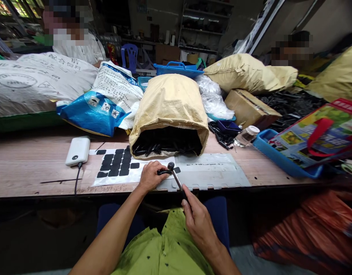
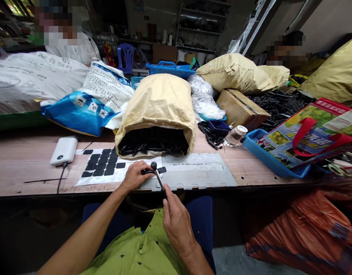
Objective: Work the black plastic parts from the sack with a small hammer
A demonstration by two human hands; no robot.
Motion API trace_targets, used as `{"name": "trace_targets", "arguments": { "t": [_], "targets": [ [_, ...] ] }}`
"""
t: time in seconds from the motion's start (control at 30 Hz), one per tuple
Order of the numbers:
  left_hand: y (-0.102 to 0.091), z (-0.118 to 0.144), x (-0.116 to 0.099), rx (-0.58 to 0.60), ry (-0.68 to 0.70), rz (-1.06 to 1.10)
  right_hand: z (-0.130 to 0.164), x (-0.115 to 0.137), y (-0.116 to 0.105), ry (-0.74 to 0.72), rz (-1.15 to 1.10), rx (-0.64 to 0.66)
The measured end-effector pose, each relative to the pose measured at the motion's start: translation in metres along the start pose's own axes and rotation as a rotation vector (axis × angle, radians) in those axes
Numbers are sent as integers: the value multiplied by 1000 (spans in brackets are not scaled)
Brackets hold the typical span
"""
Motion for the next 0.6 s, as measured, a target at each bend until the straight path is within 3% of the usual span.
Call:
{"name": "trace_targets", "arguments": {
  "t": [0.27, 0.4, 0.6],
  "targets": [
    [3, -1, 2, -5, -2, -6, 5, -8, -3, 66, -6, -9],
    [1, 0, 1, -8, 6, 0, 4, -13, -14, 105, 4, -83],
    [2, 1, 0, -27, 22, -24, 2, -36, -43, 311, 300, -198]
  ]
}}
Point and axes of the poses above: each hand's wrist, its own z-axis away from the middle knuckle, its own y-axis out of the palm, x = y × z, the point moved 3 cm from there along -z, towards the middle knuckle, and after that the axes turned 12 degrees about -z, right-handed, at the moved point
